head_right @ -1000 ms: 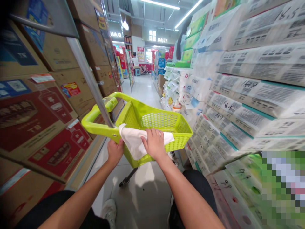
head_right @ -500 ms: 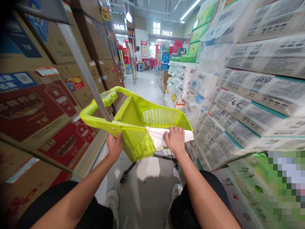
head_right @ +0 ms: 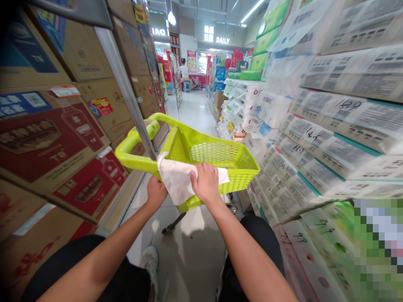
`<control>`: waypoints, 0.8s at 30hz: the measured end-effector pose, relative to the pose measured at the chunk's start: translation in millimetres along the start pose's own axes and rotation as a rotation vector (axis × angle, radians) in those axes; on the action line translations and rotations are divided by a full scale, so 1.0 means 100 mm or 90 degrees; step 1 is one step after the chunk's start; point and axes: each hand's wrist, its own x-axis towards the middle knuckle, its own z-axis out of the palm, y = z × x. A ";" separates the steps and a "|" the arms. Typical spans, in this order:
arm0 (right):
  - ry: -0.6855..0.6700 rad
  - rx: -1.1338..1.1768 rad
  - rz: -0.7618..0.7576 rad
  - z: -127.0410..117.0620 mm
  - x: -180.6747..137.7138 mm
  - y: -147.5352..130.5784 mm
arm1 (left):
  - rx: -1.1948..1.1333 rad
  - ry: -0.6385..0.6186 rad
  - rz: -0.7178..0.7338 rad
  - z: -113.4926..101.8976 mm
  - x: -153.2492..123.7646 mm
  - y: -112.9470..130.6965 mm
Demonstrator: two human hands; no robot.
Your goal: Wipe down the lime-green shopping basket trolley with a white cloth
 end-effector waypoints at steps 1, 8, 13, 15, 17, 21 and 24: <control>-0.012 -0.001 0.007 -0.02 0.01 0.10 | 0.013 0.006 0.005 -0.03 0.04 -0.02; -0.030 -0.126 0.119 -0.19 -0.08 1.00 | 0.019 0.049 0.025 -0.20 0.24 -0.11; 0.015 -0.187 0.138 -0.17 -0.18 1.10 | -0.045 0.013 0.049 -0.17 0.25 -0.10; 0.056 -0.192 0.154 -0.09 -0.18 0.93 | -0.069 -0.023 0.061 -0.14 0.22 -0.07; 0.079 -0.157 0.142 0.00 -0.15 0.66 | -0.076 -0.053 0.071 -0.10 0.17 -0.02; 0.095 -0.041 0.075 0.11 -0.09 0.07 | -0.036 -0.074 0.088 -0.06 0.10 0.03; 0.080 -0.002 0.055 0.08 -0.06 -0.16 | 0.020 -0.097 0.108 -0.09 0.13 -0.01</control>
